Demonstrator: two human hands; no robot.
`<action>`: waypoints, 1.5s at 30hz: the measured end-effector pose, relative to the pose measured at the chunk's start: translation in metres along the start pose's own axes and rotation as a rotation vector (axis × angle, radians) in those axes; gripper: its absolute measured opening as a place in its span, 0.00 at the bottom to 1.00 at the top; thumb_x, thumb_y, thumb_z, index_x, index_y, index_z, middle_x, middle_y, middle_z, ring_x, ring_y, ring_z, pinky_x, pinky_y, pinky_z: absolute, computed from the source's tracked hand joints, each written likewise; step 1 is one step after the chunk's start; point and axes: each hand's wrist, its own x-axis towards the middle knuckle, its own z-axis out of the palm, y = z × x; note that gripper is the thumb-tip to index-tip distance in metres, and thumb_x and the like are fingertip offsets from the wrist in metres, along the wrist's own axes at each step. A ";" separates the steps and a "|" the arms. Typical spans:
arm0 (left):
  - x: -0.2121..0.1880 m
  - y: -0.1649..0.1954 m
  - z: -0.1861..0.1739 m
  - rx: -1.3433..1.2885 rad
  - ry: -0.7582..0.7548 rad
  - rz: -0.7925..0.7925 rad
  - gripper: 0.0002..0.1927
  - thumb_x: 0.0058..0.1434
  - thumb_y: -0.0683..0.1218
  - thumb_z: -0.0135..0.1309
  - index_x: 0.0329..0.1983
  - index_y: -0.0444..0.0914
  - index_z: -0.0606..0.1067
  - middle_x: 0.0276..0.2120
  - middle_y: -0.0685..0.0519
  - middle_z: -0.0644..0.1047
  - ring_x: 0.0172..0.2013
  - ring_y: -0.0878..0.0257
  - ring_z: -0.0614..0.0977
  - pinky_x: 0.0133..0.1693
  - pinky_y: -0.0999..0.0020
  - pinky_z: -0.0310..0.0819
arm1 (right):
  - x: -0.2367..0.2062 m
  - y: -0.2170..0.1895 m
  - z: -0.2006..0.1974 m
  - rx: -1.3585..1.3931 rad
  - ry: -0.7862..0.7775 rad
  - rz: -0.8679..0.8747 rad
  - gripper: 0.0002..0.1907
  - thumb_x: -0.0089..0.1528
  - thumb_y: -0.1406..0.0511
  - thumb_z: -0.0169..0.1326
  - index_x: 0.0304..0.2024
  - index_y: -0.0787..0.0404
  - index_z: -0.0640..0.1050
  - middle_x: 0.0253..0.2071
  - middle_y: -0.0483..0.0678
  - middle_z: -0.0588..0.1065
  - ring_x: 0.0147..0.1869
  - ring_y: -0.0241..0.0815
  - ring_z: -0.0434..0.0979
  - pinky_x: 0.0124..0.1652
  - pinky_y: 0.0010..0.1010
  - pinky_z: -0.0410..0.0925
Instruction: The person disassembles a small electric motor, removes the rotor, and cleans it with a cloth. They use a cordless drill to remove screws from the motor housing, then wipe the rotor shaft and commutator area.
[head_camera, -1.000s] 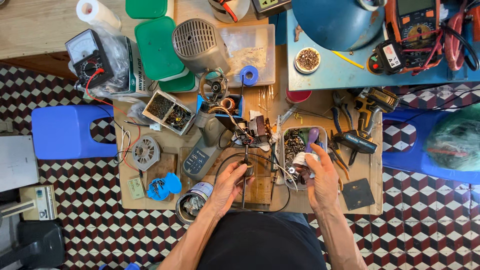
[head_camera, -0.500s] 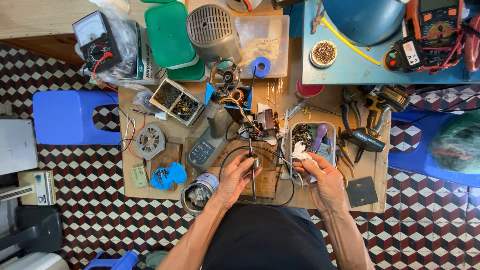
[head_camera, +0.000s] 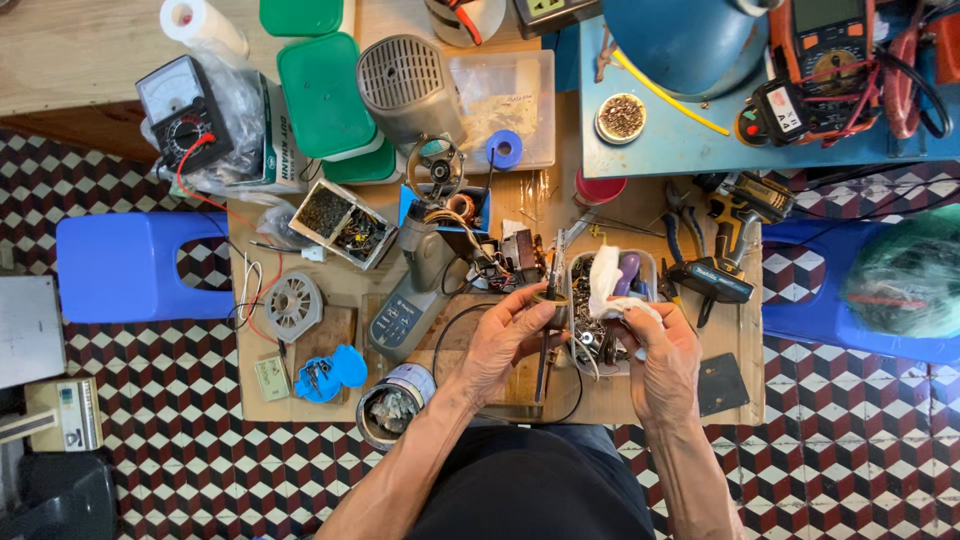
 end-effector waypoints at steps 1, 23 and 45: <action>0.003 0.002 0.005 0.043 -0.006 -0.004 0.33 0.63 0.48 0.60 0.69 0.33 0.65 0.46 0.50 0.80 0.43 0.64 0.84 0.49 0.68 0.82 | 0.004 -0.006 0.005 0.006 -0.007 -0.021 0.07 0.62 0.70 0.56 0.42 0.66 0.73 0.43 0.53 0.79 0.47 0.39 0.80 0.51 0.30 0.75; 0.051 0.040 0.103 1.011 0.288 0.579 0.29 0.53 0.49 0.71 0.58 0.41 0.77 0.45 0.50 0.80 0.42 0.63 0.85 0.42 0.71 0.81 | 0.060 -0.039 0.036 0.140 -0.144 0.026 0.12 0.65 0.68 0.57 0.50 0.67 0.74 0.44 0.48 0.78 0.46 0.34 0.76 0.49 0.27 0.70; 0.072 0.055 0.088 0.993 0.202 0.608 0.29 0.56 0.45 0.69 0.60 0.40 0.73 0.50 0.51 0.78 0.47 0.63 0.83 0.49 0.67 0.81 | 0.092 -0.048 0.045 0.083 -0.181 0.084 0.11 0.64 0.71 0.59 0.49 0.69 0.78 0.45 0.50 0.80 0.47 0.36 0.79 0.50 0.27 0.70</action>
